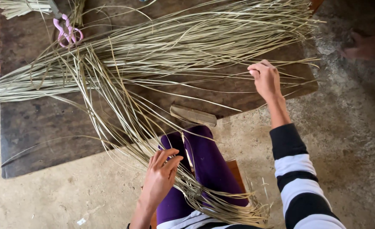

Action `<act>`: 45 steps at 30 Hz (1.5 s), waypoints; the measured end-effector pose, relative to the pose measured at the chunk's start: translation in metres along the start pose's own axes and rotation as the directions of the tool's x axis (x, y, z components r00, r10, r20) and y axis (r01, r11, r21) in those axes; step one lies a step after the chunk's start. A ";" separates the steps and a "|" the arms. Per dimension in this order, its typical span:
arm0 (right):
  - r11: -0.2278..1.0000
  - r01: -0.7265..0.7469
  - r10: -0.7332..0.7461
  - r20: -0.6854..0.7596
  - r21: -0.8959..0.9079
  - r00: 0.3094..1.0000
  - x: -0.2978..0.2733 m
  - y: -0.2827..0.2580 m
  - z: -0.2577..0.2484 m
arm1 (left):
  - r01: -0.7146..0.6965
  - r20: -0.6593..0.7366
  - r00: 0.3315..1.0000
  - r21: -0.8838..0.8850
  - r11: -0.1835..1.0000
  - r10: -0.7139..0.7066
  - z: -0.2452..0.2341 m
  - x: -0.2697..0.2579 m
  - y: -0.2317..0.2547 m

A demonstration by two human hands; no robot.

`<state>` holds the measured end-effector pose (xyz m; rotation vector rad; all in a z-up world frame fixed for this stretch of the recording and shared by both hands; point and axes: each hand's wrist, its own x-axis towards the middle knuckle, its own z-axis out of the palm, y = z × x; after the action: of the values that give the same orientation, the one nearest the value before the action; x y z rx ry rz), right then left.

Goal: Weaving dried straw or grass strands into a circular base for a craft project

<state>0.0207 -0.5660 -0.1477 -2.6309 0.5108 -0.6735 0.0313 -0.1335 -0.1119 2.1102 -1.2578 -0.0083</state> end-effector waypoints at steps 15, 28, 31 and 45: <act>0.987 0.106 -0.072 0.257 -0.122 0.964 0.006 -0.022 0.000 | 0.024 0.004 1.000 0.018 1.000 -0.024 -0.004 -0.002 0.000; 0.993 0.021 -0.049 0.254 0.112 0.966 -0.021 -0.033 -0.033 | -0.041 -0.114 0.992 0.038 0.998 0.045 0.040 0.051 -0.020; 0.992 -0.009 -0.030 0.300 0.126 0.954 -0.024 -0.039 -0.040 | -0.050 -0.115 0.992 0.048 0.998 0.055 0.042 0.053 -0.011; 0.981 0.022 -0.080 0.297 0.193 0.951 -0.029 -0.026 -0.036 | -0.075 -0.066 0.995 0.077 0.994 0.080 0.038 0.057 -0.002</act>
<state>-0.0148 -0.5407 -0.1180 -2.5104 0.2735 -0.3025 0.0502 -0.1979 -0.1243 2.1040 -1.3166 0.1457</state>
